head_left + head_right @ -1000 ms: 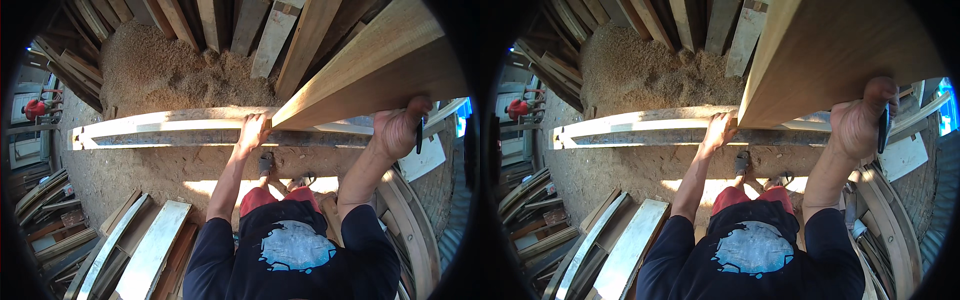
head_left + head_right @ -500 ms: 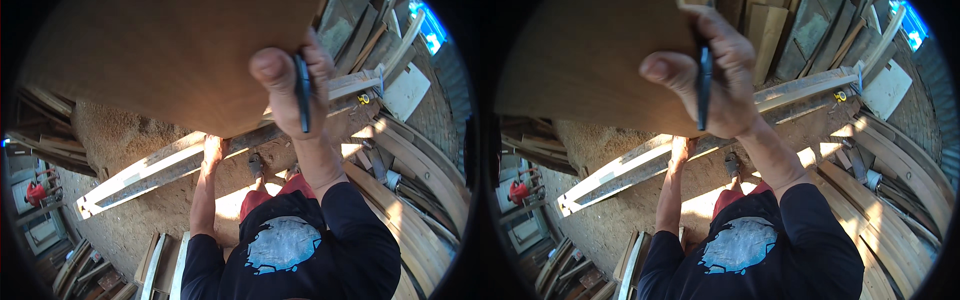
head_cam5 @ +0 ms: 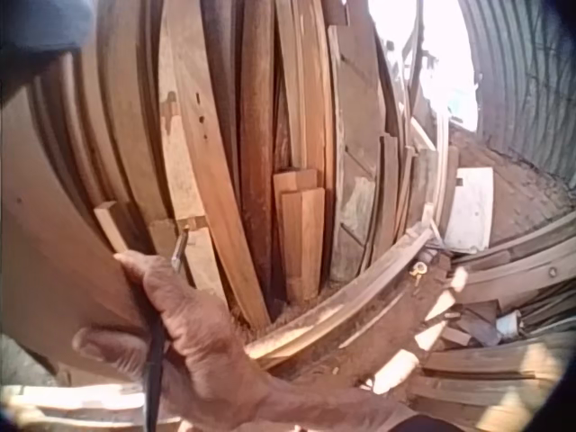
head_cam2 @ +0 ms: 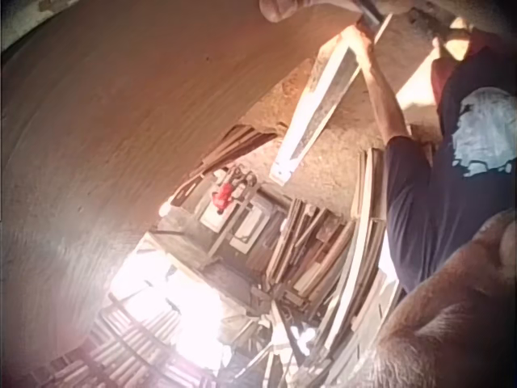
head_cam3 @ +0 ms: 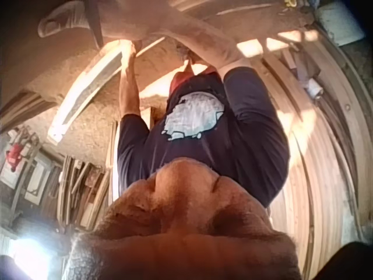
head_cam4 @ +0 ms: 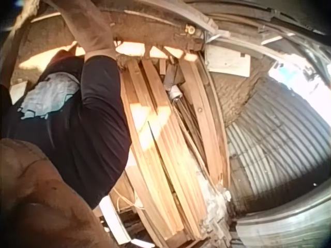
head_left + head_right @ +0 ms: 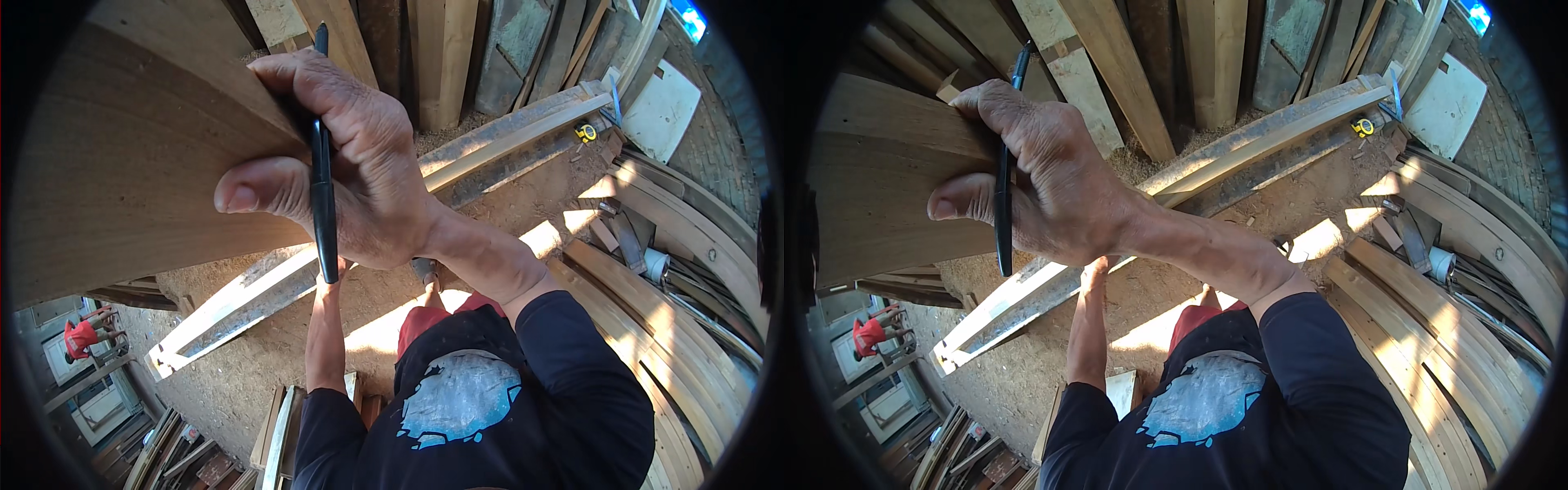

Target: The person marks a wooden beam using a square ruler and a pencil, aligns wooden planks against the beam to trace lines, and measures the beam using a tape measure.

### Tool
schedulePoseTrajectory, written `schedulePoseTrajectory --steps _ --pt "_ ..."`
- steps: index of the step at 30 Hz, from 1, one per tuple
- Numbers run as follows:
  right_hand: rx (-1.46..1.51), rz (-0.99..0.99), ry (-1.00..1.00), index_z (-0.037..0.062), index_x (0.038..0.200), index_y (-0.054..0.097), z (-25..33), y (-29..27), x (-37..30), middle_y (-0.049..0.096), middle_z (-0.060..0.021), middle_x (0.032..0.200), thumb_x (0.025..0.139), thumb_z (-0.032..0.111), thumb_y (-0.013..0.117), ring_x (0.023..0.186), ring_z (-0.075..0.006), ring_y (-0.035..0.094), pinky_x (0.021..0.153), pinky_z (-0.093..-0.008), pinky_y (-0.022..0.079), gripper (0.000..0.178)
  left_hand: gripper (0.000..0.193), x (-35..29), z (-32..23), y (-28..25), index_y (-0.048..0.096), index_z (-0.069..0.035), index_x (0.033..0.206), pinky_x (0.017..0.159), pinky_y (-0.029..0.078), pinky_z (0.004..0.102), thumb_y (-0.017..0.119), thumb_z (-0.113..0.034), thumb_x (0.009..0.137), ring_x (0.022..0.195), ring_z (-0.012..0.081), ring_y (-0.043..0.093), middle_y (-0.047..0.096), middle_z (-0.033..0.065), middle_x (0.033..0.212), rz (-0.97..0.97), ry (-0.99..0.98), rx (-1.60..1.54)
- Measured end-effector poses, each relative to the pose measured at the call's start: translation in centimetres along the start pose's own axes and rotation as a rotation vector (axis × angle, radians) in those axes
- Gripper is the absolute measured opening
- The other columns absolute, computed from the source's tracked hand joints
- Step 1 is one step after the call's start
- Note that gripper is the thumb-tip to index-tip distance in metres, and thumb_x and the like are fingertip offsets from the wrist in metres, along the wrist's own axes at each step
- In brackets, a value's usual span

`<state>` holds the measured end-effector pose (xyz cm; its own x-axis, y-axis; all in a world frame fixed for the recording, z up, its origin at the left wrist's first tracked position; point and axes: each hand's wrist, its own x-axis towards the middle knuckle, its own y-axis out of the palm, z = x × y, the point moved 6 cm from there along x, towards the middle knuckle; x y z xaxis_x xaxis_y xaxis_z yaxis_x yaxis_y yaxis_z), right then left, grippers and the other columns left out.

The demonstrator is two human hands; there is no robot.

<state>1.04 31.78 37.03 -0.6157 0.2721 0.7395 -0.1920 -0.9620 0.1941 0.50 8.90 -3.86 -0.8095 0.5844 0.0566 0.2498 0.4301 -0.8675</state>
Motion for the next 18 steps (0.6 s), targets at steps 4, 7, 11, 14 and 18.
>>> schedulePoseTrajectory --steps 4,7,11,14,18 --pt "-0.081 0.019 0.001 -0.0051 0.12 0.058 0.2 -0.2 0.0 0.068 -0.0163 0.097 0.077 0.028 0.086 0.087 -0.0236 0.071 0.076 -0.0353 0.058 0.061 0.025 -0.5 -0.1 -0.5 0.071 -0.007 0.104 0.087 0.049 0.0495 0.072 -0.016 0.081 0.099 0.0393 0.064 0.07 0.0181 0.104 -0.014 -0.013 0.001" --pt "-0.032 0.032 0.03 -0.0048 0.12 0.059 0.2 0.0 -0.2 0.066 -0.0158 0.104 0.076 0.03 0.088 0.096 -0.023 0.068 0.082 -0.035 0.054 0.064 0.025 -0.8 -0.2 -0.6 0.071 -0.007 0.104 0.087 0.049 0.0497 0.072 -0.016 0.08 0.099 0.0393 0.064 0.069 0.0179 0.104 -0.022 -0.023 -0.003" --pt "-0.012 0.008 0.031 -0.0039 0.124 0.061 -0.3 -0.2 -0.7 0.062 -0.0039 0.11 0.076 0.033 0.088 0.098 -0.0102 0.057 0.084 -0.0248 0.046 0.067 0.026 0.0 -1.1 -1.0 0.071 -0.007 0.104 0.088 0.048 0.0501 0.073 -0.016 0.08 0.099 0.0393 0.064 0.069 0.0177 0.104 -0.047 -0.017 -0.017" --pt "0.015 0.003 0.056 -0.0034 0.123 0.062 -0.5 -0.2 -0.7 0.062 -0.0034 0.109 0.077 0.035 0.088 0.096 -0.0094 0.056 0.083 -0.0244 0.046 0.066 0.026 0.5 -1.3 -1.1 0.071 -0.007 0.103 0.088 0.048 0.0503 0.073 -0.016 0.08 0.099 0.0393 0.064 0.069 0.0175 0.104 -0.087 -0.008 0.001" --pt "0.027 -0.017 0.092 -0.0026 0.121 0.063 -0.1 0.0 -0.6 0.061 -0.0021 0.105 0.08 0.038 0.085 0.093 -0.009 0.055 0.081 -0.0246 0.045 0.061 0.032 0.6 -1.4 -1.2 0.07 -0.007 0.105 0.094 0.044 0.0509 0.077 -0.017 0.076 0.104 0.0384 0.062 0.069 0.0158 0.107 -0.09 0.044 0.108"
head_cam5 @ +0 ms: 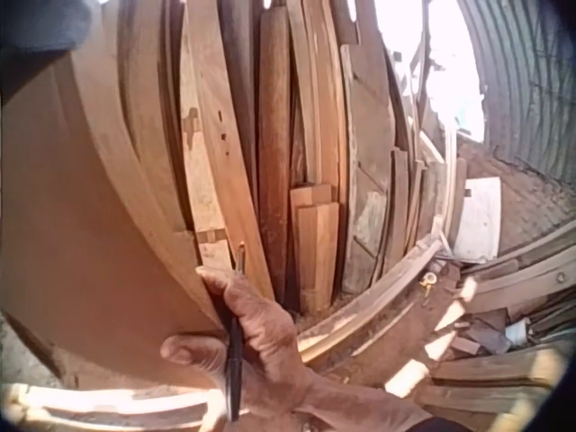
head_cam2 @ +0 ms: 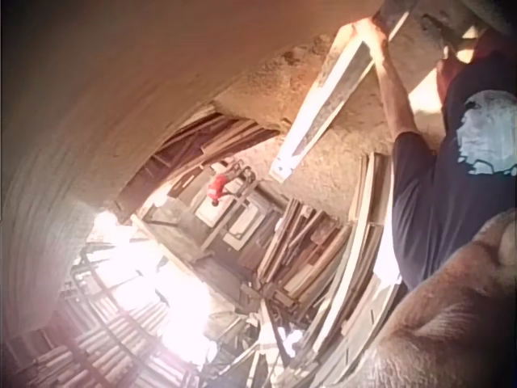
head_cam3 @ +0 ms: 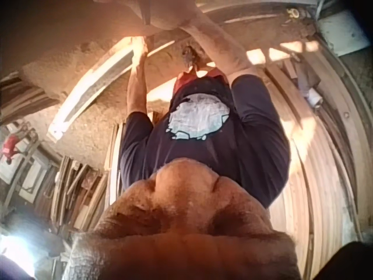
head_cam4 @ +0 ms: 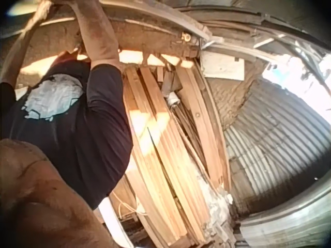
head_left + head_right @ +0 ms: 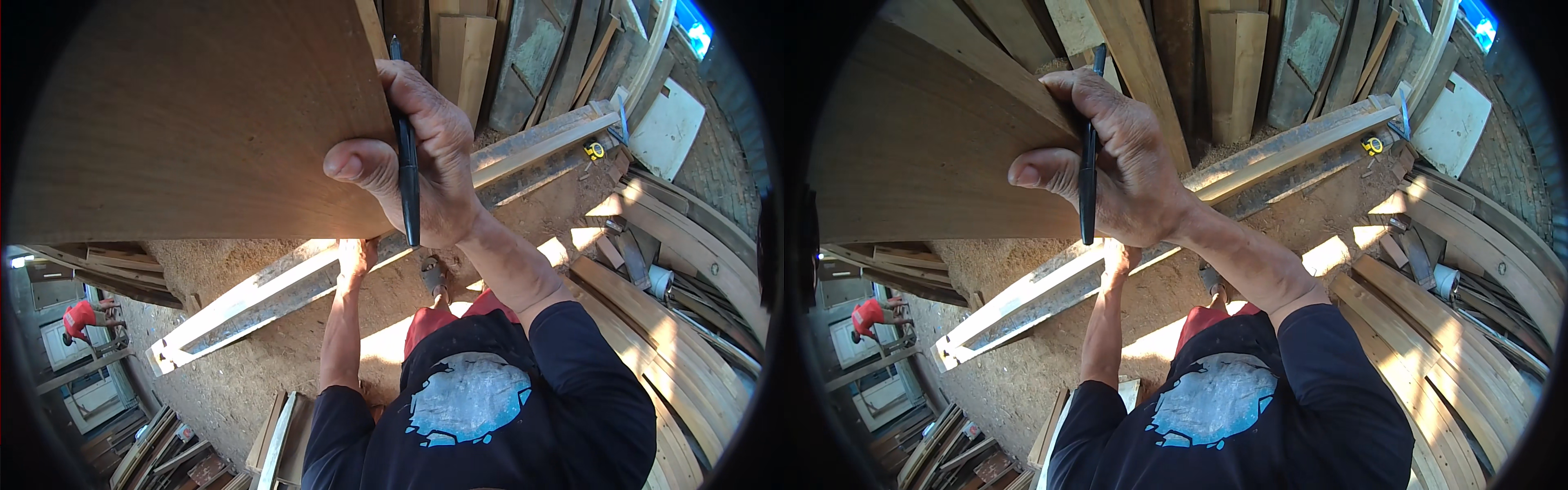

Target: The person marks a wooden beam using a square ruler and a pencil, aligns wooden planks against the beam to trace lines, and measures the beam using a tape measure.

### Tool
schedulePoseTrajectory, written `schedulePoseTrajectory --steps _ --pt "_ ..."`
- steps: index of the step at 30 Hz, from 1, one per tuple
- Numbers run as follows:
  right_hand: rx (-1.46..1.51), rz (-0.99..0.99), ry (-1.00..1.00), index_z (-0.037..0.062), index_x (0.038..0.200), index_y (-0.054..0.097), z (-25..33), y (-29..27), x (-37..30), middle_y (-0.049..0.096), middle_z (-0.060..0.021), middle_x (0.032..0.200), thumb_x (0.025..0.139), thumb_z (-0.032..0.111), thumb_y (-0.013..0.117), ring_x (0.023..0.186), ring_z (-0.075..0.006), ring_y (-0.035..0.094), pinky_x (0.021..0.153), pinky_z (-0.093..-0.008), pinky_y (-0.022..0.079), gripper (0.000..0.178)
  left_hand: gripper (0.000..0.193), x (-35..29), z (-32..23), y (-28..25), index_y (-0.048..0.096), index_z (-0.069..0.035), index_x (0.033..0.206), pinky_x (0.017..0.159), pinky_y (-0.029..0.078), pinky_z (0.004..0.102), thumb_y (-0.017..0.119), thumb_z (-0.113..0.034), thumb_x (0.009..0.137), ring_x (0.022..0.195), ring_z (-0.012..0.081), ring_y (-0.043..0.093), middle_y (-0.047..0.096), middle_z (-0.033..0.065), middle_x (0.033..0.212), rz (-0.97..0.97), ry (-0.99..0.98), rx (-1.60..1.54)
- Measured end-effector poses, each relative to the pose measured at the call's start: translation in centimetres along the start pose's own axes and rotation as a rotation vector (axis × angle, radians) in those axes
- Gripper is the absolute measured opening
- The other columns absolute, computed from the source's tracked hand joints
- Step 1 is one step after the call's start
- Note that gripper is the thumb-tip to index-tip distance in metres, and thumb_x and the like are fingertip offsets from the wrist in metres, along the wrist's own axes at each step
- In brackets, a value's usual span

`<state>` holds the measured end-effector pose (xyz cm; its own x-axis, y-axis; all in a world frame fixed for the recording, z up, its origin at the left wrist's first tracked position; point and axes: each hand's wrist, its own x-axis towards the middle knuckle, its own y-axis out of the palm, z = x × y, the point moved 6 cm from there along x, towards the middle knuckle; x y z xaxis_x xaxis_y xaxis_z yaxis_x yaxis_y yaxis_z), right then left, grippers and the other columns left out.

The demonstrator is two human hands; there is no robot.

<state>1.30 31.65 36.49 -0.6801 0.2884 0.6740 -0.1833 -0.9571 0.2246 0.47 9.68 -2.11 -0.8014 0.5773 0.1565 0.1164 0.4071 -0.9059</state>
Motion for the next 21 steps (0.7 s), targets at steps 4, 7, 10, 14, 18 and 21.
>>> schedulePoseTrajectory --steps 4,7,10,14,18,21 --pt "-0.014 0.042 0.065 0.0008 0.122 0.057 0.1 -0.5 0.1 0.063 -0.0065 0.101 0.08 0.032 0.085 0.095 -0.0155 0.063 0.084 -0.0314 0.051 0.06 0.033 0.9 -1.3 -0.6 0.071 -0.007 0.103 0.094 0.045 0.0506 0.08 -0.017 0.073 0.106 0.039 0.061 0.069 0.0163 0.108 -0.076 -0.011 -0.005" --pt "-0.001 0.021 0.087 0.0007 0.119 0.059 1.0 -0.3 0.3 0.062 -0.0045 0.099 0.083 0.038 0.083 0.089 -0.0116 0.061 0.08 -0.0277 0.05 0.057 0.039 0.2 0.6 0.6 0.069 -0.008 0.109 0.094 0.044 0.0525 0.08 -0.018 0.073 0.111 0.0366 0.058 0.066 0.0151 0.115 0.16 -0.109 -0.113" --pt "0.093 -0.07 0.102 -0.0005 0.11 0.065 0.7 -2.5 0.1 0.062 -0.0002 0.092 0.084 0.05 0.079 0.077 -0.0055 0.057 0.066 -0.021 0.047 0.059 0.042 0.4 -1.1 -0.6 0.066 -0.009 0.112 0.093 0.043 0.053 0.079 -0.02 0.074 0.112 0.034 0.057 0.064 0.0138 0.116 0.051 -0.051 0.003" --pt "0.186 -0.354 0.126 0.0046 0.114 0.067 3.5 -12.5 -3.4 0.068 0.0021 0.098 0.093 0.034 0.074 0.091 -0.009 0.064 0.079 -0.0256 0.052 0.037 0.054 0.7 -7.1 -2.4 0.059 -0.005 0.114 0.094 0.042 0.0514 0.085 -0.022 0.069 0.111 0.0378 0.054 0.058 0.0182 0.122 -0.042 0.218 -0.134" --pt "0.41 -0.647 0.136 0.0079 0.142 0.051 4.6 -26.2 -10.1 0.058 -0.0049 0.142 0.099 0.035 0.06 0.134 -0.0243 0.05 0.116 -0.0438 0.037 0.052 0.048 -2.0 -9.0 0.3 0.062 -0.004 0.117 0.09 0.047 0.0335 0.087 -0.017 0.078 0.101 0.0188 0.059 0.064 0.0077 0.108 0.349 -0.148 -0.724" --pt "0.31 -0.921 0.202 0.0096 0.143 0.05 6.7 -33.7 -17.2 0.057 -0.0062 0.143 0.099 0.039 0.061 0.134 -0.0256 0.051 0.115 -0.045 0.039 0.054 0.047 -1.9 -11.8 0.4 0.059 -0.003 0.114 0.085 0.051 0.0329 0.085 -0.022 0.08 0.093 0.0213 0.064 0.066 0.0111 0.099 0.551 -0.172 -0.799"
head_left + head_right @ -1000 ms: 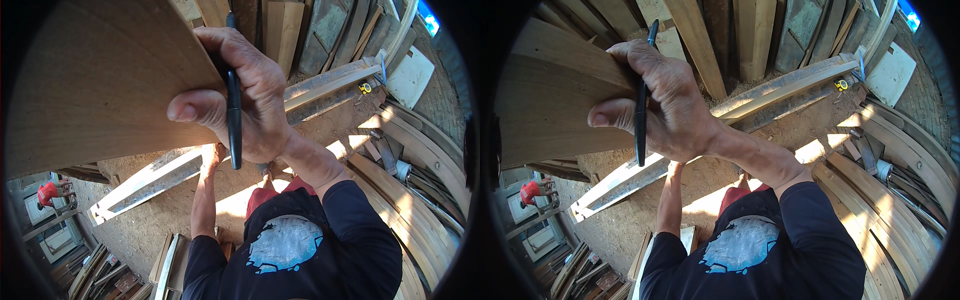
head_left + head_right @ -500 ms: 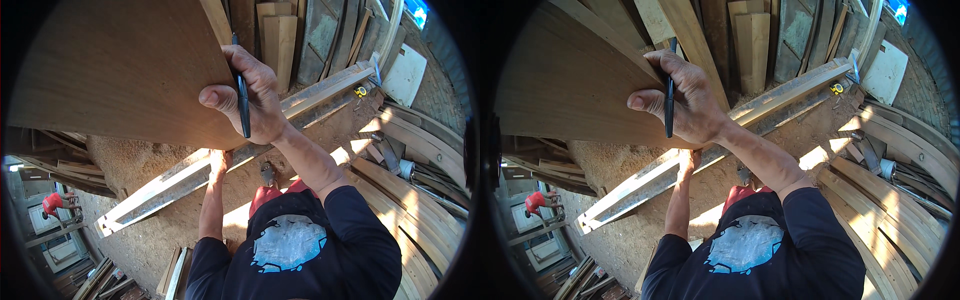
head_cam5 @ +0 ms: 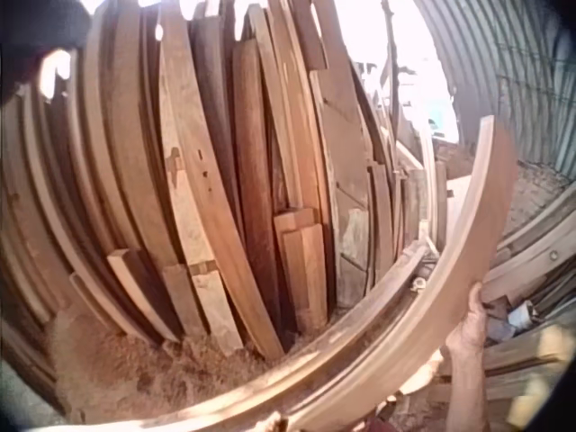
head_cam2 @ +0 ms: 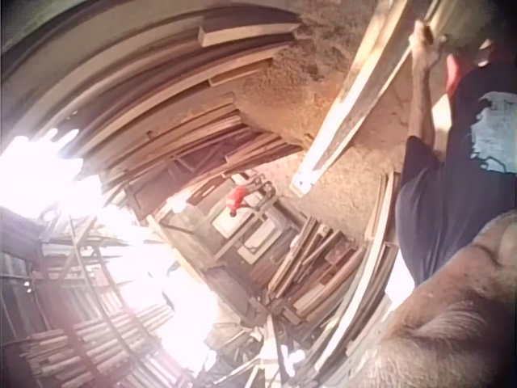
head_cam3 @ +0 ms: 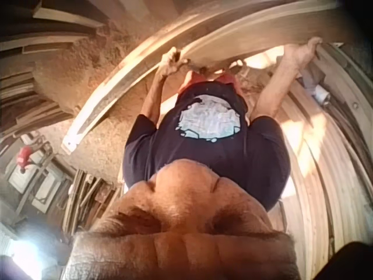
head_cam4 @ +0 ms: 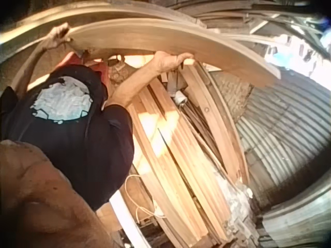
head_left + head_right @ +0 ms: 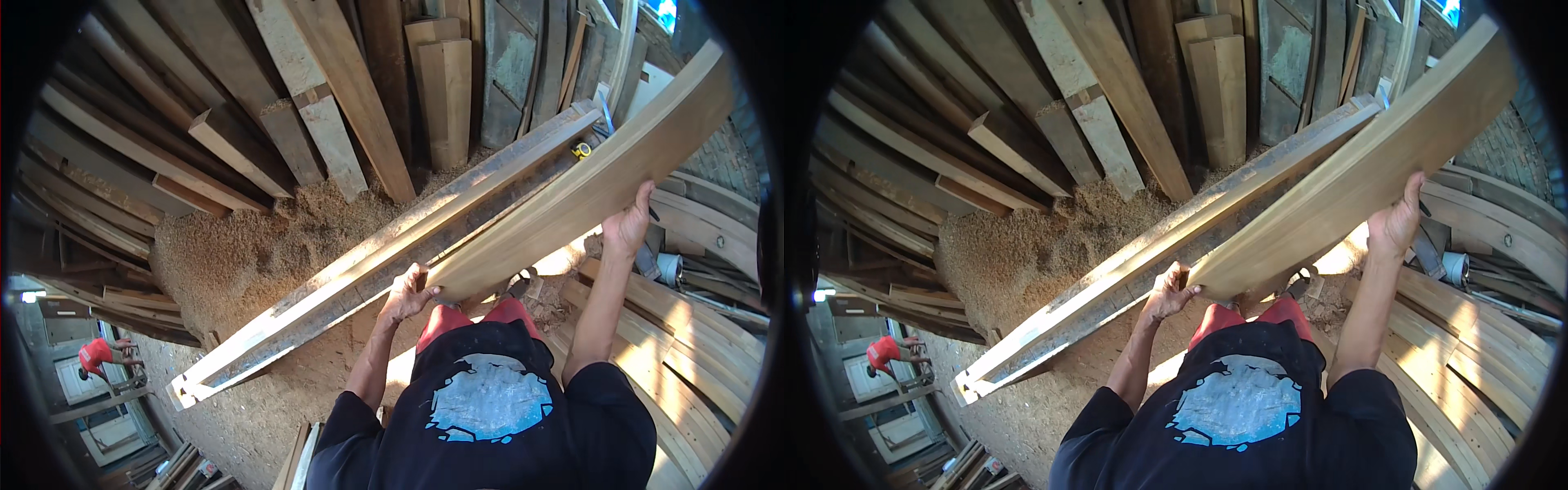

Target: The person marks a wooden beam using a square ruler and a pencil, aligns wooden planks against the beam to trace lines, and measures the beam using a tape measure.

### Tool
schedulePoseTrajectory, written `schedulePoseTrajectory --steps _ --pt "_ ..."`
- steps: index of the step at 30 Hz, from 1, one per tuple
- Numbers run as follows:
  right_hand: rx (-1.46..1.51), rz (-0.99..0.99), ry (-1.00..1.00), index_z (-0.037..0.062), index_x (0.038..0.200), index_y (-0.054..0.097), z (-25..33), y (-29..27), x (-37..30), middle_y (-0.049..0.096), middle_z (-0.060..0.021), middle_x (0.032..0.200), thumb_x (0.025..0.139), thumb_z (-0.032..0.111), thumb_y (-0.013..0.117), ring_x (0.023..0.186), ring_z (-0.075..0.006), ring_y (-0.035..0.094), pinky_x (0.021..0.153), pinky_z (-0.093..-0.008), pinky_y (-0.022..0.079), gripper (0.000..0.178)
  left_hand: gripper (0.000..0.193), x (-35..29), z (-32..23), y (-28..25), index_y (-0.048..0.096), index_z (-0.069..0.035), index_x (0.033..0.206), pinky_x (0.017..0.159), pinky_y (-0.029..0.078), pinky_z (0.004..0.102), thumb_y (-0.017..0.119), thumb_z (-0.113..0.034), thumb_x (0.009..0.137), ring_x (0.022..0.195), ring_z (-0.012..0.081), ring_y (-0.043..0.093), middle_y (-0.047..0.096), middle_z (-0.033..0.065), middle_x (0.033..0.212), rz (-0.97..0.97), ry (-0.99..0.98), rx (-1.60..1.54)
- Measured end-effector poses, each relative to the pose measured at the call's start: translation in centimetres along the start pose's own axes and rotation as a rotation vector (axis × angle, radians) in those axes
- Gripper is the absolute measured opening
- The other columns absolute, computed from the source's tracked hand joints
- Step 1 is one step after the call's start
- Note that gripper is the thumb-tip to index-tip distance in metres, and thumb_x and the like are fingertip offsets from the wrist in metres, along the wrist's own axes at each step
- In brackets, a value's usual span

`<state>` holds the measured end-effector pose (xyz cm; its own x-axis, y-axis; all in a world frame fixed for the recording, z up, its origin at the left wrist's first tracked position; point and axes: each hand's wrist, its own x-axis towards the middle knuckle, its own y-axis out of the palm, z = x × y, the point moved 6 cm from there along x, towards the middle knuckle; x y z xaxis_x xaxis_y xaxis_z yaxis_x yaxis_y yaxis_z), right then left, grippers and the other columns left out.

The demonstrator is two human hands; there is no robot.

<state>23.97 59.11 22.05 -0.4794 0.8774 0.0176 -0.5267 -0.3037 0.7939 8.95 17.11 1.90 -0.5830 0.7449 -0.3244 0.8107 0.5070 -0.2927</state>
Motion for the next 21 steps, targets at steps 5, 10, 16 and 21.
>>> schedulePoseTrajectory --steps 5,10,16,21 --pt "-0.199 -0.576 0.128 0.0097 0.147 0.044 -0.6 -21.0 -2.4 0.047 -0.0093 0.151 0.091 0.053 0.067 0.138 -0.0322 0.044 0.117 -0.054 0.033 0.074 0.038 0.7 -2.2 1.1 0.063 0.0 0.118 0.09 0.049 0.0313 0.08 -0.006 0.084 0.102 0.0152 0.061 0.065 0.0049 0.105 0.273 -0.002 -0.421" --pt "-0.147 -0.973 0.295 0.0038 0.143 0.047 -9.3 -35.3 -10.3 0.054 -0.0148 0.143 0.098 0.039 0.063 0.129 -0.0323 0.053 0.109 -0.0535 0.043 0.059 0.064 1.1 -7.2 0.2 0.05 0.001 0.137 0.094 0.051 0.0334 0.078 -0.02 0.084 0.104 0.0191 0.064 0.068 0.0107 0.111 0.371 -0.191 -0.518" --pt "-0.082 -1.192 0.318 -0.0004 0.133 0.055 -12.8 -46.5 -18.5 0.064 -0.015 0.128 0.098 0.026 0.066 0.111 -0.0312 0.064 0.098 -0.0469 0.053 0.046 0.095 5.7 -12.5 8.0 0.045 0.001 0.141 0.106 0.047 0.0453 0.085 -0.044 0.068 0.125 0.0333 0.054 0.05 0.0189 0.135 0.524 -0.348 -0.655" --pt "0.048 -1.304 0.42 -0.0041 0.129 0.058 -12.7 -50.8 -19.8 0.066 -0.0149 0.123 0.094 0.024 0.07 0.108 -0.0289 0.064 0.097 -0.0414 0.053 0.046 0.077 8.0 -17.1 15.5 0.047 -0.002 0.145 0.11 0.043 0.0423 0.069 -0.027 0.076 0.128 0.0295 0.053 0.051 0.015 0.139 0.625 -0.498 -0.582"
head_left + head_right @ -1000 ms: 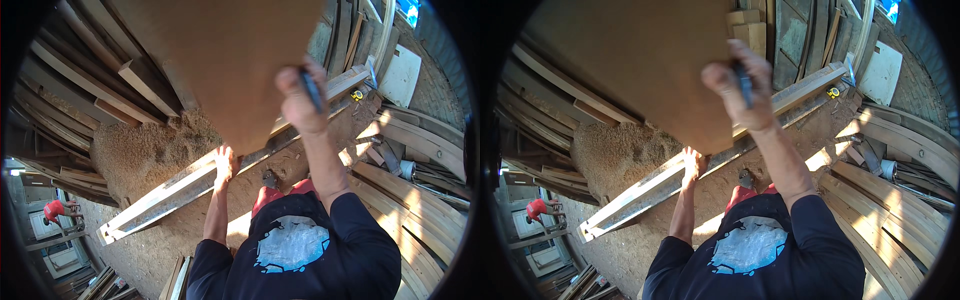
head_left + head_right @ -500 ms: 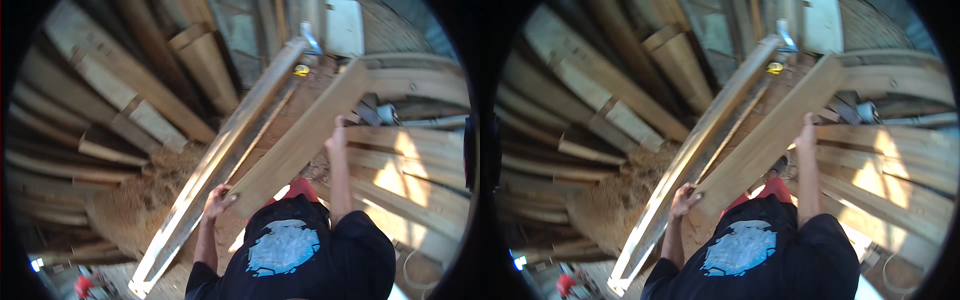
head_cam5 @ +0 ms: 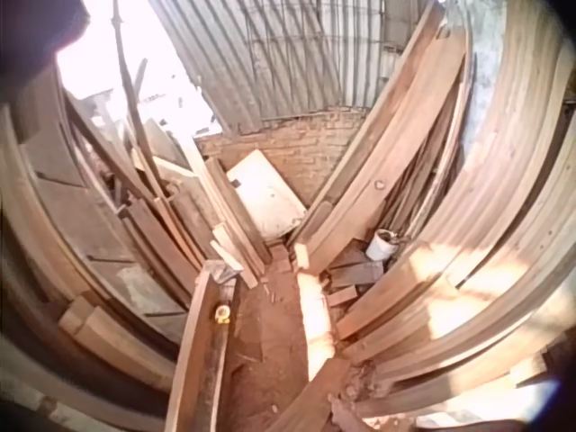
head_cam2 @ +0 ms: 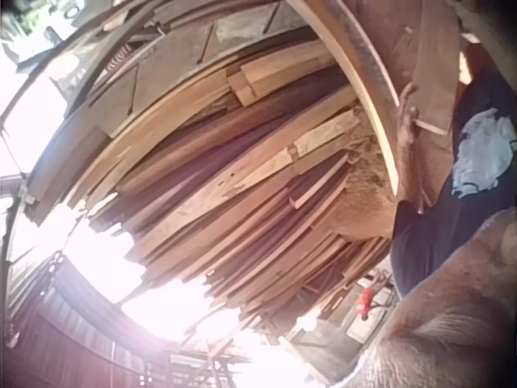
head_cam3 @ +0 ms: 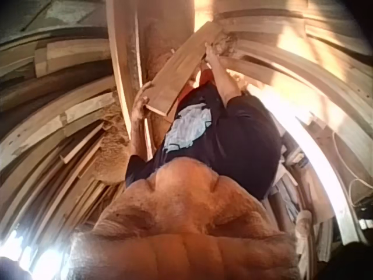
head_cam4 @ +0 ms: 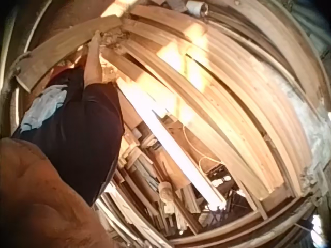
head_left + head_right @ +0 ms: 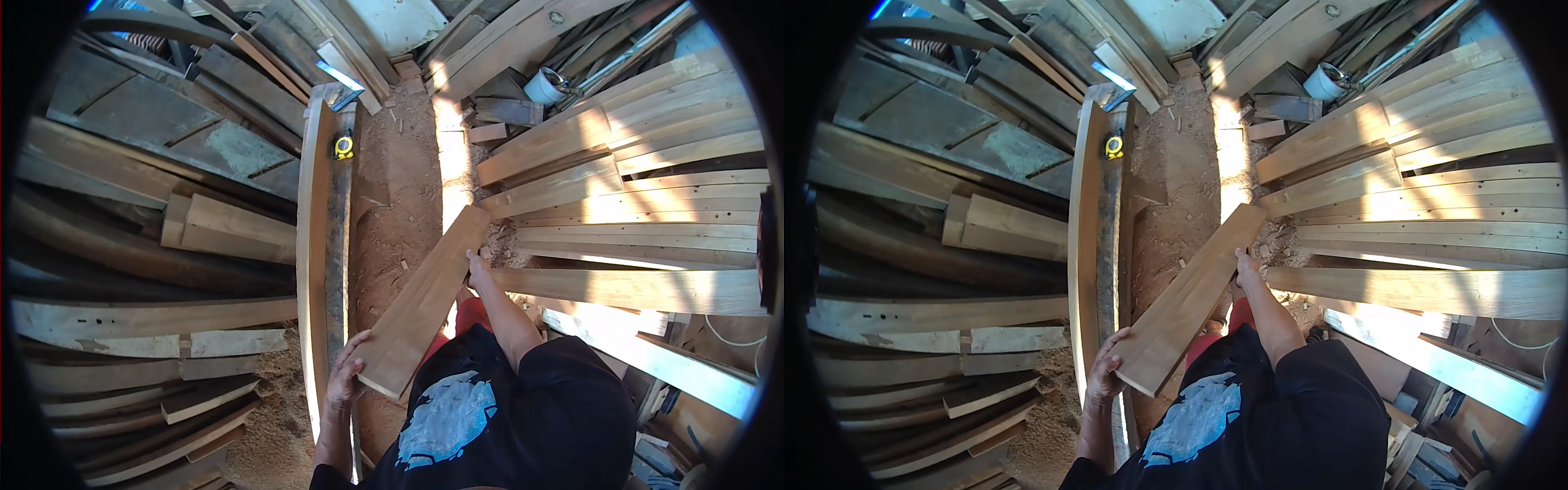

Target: The person marks a wooden beam using a square ruler and a pencil, aligns wooden planks against the beam to trace lines, and measures the beam using a tape measure.

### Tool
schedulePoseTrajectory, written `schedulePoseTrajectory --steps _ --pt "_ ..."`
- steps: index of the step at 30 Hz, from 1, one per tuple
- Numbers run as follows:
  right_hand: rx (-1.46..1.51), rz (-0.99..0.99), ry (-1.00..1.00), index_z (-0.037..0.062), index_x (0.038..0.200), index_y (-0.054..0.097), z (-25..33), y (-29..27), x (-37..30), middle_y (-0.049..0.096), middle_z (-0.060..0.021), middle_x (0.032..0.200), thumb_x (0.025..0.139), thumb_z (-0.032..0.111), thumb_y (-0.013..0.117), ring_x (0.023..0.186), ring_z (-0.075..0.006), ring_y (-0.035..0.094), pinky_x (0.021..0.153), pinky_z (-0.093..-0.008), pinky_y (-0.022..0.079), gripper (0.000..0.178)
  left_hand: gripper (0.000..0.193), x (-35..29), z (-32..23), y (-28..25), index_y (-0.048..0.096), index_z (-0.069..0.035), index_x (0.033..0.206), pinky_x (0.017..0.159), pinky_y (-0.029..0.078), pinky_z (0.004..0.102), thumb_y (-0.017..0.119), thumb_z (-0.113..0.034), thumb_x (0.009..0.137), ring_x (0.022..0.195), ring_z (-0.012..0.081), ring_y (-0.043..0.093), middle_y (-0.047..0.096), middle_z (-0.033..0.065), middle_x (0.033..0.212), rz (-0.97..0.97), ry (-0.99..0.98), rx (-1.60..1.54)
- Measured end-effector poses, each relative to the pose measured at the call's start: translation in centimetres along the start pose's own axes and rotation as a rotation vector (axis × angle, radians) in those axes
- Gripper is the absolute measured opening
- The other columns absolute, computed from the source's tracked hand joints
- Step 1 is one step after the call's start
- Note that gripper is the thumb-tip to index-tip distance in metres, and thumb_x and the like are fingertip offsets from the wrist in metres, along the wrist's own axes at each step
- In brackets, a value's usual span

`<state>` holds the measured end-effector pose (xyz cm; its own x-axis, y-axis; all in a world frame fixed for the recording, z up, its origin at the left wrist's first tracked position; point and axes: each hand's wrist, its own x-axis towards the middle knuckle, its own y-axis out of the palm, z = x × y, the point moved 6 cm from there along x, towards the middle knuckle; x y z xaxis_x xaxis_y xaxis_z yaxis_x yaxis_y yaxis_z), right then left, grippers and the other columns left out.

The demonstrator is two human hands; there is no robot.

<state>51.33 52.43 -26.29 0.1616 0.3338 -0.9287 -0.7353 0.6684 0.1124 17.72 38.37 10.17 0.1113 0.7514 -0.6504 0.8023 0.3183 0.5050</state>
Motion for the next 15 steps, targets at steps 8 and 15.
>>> schedulePoseTrajectory --steps 8,15 --pt "-0.044 -0.074 -0.077 -0.0064 0.114 0.066 6.1 -1.7 1.0 0.072 -0.0119 0.099 0.092 0.026 0.072 0.087 -0.0267 0.069 0.077 -0.0406 0.057 0.039 0.062 16.4 4.2 12.8 0.04 -0.008 0.153 0.111 0.039 0.0344 0.057 -0.01 0.093 0.135 0.0199 0.047 0.051 0.0099 0.147 0.22 0.03 0.604" --pt "-1.104 0.028 -0.511 -0.002 0.122 0.063 16.3 2.6 -8.8 0.072 -0.0139 0.105 0.094 0.032 0.071 0.082 -0.0229 0.07 0.077 -0.0379 0.056 0.045 0.066 33.0 9.8 16.3 0.039 -0.004 0.153 0.09 0.05 0.0267 0.06 -0.008 0.091 0.108 0.0147 0.061 0.063 0.0075 0.129 0.12 -0.068 0.67"
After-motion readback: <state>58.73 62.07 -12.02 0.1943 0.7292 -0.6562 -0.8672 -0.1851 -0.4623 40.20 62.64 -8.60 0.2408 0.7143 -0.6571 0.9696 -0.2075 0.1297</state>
